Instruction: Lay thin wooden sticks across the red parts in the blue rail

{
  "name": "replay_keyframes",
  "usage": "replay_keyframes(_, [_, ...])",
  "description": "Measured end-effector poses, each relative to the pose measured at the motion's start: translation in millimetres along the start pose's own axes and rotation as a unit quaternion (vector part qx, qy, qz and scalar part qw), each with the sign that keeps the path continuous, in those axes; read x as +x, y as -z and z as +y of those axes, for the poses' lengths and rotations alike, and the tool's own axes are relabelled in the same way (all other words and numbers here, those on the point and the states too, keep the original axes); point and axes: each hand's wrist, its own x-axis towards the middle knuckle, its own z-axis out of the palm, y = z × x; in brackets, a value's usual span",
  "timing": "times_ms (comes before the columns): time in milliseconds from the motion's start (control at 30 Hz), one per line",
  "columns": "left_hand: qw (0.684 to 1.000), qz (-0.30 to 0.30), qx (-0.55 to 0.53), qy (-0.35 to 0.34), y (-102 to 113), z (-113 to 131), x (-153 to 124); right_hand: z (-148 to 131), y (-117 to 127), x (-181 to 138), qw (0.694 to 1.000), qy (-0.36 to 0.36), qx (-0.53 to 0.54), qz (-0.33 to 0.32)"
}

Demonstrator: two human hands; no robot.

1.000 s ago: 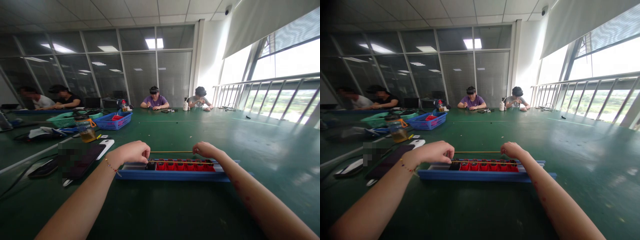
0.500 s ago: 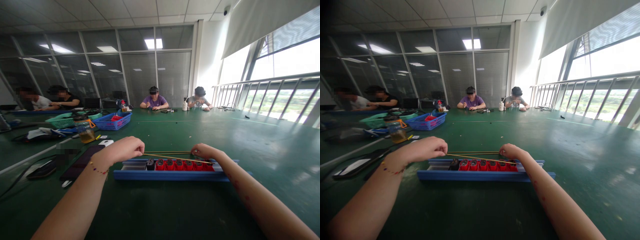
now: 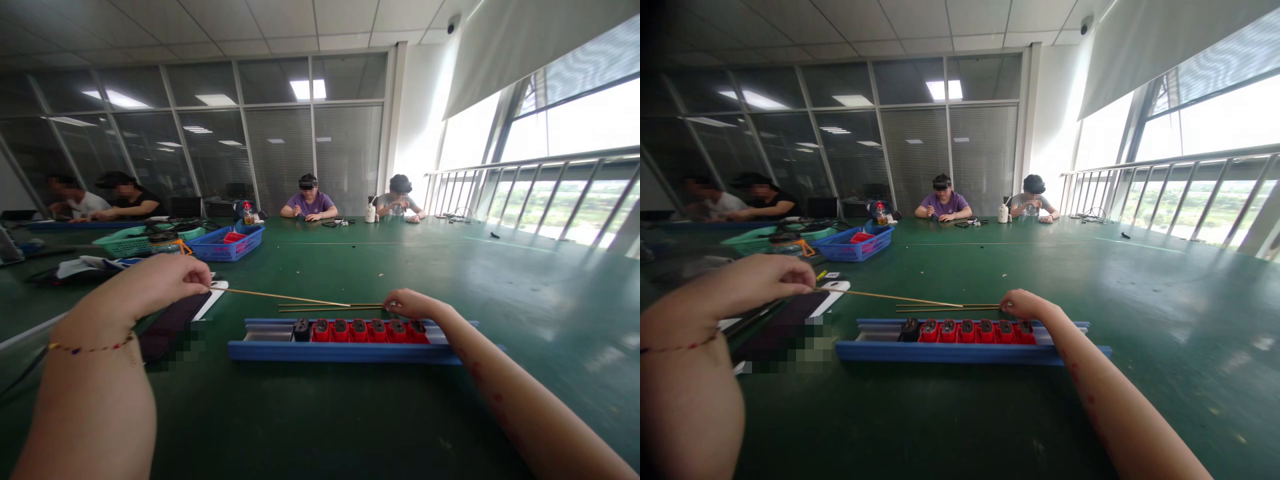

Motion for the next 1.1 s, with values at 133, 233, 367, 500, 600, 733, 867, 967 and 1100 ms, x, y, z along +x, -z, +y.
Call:
replay_keyframes(133, [0.999,-0.042,-0.004,-0.019,-7,12,11,-1,0,0,1.0,-0.005,0.0,0.0])
replay_keyframes(233, [0.997,-0.068,-0.018,-0.037,-17,25,25,-2,1,0,1.0,-0.008,0.0,-0.001])
replay_keyframes(367, [0.994,-0.091,-0.012,-0.052,-35,41,43,-3,1,0,1.0,-0.012,0.0,-0.002])
replay_keyframes(500, [0.993,-0.099,0.0,-0.059,-51,55,56,-4,2,0,1.0,-0.017,0.0,-0.003])
replay_keyframes(600, [0.99,-0.113,0.006,-0.082,-64,68,65,-4,3,0,1.0,-0.018,-0.002,-0.003])
replay_keyframes(733, [0.985,-0.127,0.013,-0.113,-85,86,74,-3,2,0,1.0,-0.014,-0.004,0.0])
replay_keyframes(867, [0.981,-0.116,0.012,-0.156,-103,101,84,-2,0,1,1.0,-0.012,-0.007,-0.001])
replay_keyframes(967, [0.978,-0.102,0.029,-0.179,-112,110,89,-1,-1,1,1.0,-0.012,-0.01,-0.008])
replay_keyframes(1100, [0.979,-0.092,0.041,-0.177,-116,120,93,-1,1,1,0.999,-0.021,-0.025,-0.015])
